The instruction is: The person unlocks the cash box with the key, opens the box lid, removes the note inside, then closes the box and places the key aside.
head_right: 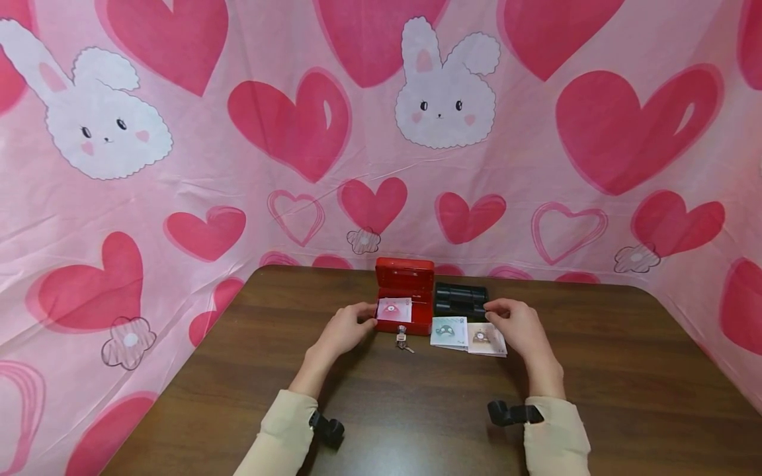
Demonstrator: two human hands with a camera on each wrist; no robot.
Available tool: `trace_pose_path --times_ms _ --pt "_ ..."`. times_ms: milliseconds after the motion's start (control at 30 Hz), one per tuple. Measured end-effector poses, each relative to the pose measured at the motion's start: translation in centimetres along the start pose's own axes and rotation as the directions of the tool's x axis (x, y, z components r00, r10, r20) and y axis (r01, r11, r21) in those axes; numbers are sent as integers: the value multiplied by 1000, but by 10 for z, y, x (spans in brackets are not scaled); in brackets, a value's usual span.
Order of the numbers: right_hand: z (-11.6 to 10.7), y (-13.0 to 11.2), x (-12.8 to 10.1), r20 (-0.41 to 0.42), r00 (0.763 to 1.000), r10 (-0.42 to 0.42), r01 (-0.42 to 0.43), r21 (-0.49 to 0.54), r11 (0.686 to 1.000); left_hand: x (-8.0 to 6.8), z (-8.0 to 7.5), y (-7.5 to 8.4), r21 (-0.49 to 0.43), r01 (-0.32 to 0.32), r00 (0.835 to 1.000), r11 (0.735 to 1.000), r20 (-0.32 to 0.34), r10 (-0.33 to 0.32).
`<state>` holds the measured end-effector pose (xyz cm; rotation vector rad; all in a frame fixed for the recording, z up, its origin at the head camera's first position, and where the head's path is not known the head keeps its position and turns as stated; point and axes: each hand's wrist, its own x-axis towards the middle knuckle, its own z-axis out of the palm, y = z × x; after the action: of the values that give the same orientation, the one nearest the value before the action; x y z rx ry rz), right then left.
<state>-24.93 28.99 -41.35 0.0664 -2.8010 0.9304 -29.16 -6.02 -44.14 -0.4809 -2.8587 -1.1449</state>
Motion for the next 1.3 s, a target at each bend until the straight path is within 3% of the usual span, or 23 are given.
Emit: trace_pose_path --times_ms 433,1300 --pt "5 -10 1 -23 999 -46 46 8 999 -1 -1 0 12 25 1000 1000 19 -25" --pt "19 -26 2 -76 989 -130 132 22 991 -4 0 -1 64 0 1000 998 -5 1"
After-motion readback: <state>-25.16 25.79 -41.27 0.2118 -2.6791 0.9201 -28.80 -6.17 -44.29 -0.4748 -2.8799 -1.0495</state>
